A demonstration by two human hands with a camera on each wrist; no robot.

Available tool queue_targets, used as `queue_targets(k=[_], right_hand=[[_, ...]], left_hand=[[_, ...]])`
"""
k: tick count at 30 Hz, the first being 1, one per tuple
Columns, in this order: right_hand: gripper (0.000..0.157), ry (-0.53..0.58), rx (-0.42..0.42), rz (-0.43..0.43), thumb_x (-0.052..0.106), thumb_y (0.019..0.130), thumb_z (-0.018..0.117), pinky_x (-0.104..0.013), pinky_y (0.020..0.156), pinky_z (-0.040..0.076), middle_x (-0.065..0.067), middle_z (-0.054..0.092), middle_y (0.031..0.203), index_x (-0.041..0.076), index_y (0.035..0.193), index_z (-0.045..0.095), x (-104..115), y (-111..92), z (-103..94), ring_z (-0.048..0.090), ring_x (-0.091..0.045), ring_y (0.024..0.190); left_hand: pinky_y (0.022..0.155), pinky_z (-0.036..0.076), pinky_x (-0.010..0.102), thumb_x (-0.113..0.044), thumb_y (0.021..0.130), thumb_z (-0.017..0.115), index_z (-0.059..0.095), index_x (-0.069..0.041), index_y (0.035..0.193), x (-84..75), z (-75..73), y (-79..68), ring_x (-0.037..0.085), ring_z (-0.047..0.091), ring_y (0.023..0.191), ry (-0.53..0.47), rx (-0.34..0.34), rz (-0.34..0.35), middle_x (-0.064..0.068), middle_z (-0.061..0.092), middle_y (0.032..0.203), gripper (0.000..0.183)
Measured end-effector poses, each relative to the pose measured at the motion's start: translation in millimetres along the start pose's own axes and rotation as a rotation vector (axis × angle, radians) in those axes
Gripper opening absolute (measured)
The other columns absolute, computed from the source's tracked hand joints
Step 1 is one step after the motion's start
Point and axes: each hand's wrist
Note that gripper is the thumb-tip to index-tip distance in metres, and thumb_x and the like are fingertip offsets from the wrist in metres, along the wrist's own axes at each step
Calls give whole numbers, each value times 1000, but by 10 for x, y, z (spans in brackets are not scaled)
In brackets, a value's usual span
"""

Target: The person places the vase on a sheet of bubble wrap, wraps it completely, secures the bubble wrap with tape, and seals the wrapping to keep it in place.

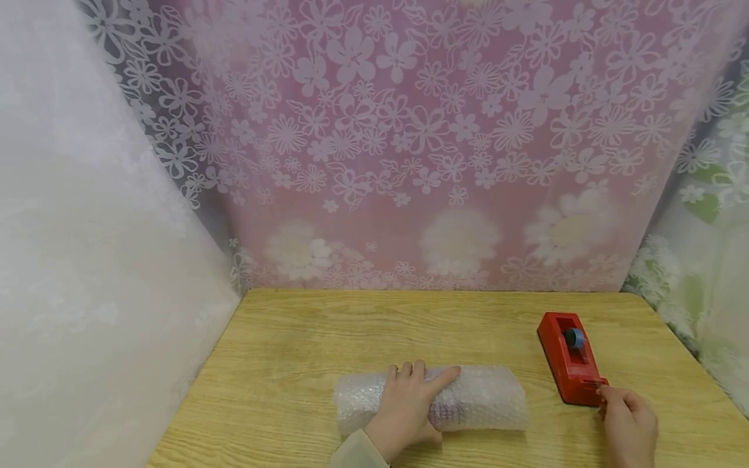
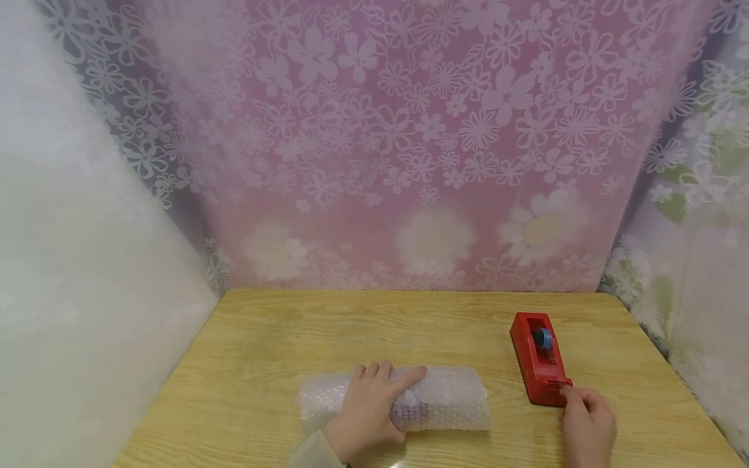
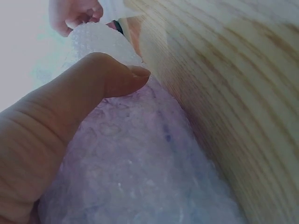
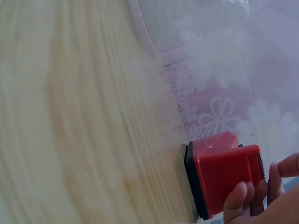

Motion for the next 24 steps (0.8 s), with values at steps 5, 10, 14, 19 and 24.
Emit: queue_targets(k=[5,10,14,19,24], right_hand=[[33,223,35,73,38,92,56,-23,56,52,10,59,66,12,73,62,-17,3,43,61,-7,58],[35,317,44,79,42,83,65,-24,57,53,7,59,68,10,70,64,-69,36,45,63,-10,58],[30,367,60,72,36,83,67,-26,58,54,4,60,68,9,69,66,-96,58,45,63,-10,59],[26,443,97,90,27,86,66,-26,62,55,2,58,70,7,69,67,-111,82,34,64,-11,62],[24,549,163,111,17,88,63,-29,67,55,-2,59,71,2,70,67,-121,94,4,64,-13,67]], left_hand=[[91,42,50,-72,46,76,7,-54,143,4,-2,1,26,52,107,-3,7,3,5,50,120,121],[91,42,50,-72,46,76,6,-54,143,-1,0,-2,26,52,108,-6,12,0,5,50,120,121],[92,42,51,-72,46,76,6,-54,143,-4,-8,-3,26,52,108,-4,21,-4,5,50,120,121],[92,41,50,-72,46,76,7,-54,143,-5,-6,-2,26,52,108,-6,16,-5,5,50,119,121],[91,42,51,-72,46,76,6,-54,143,1,19,1,26,52,107,-6,0,-3,5,50,119,121]])
Point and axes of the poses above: each hand's wrist, its own y-axis towards the middle knuckle, its own z-axis out of the palm, x = y × z
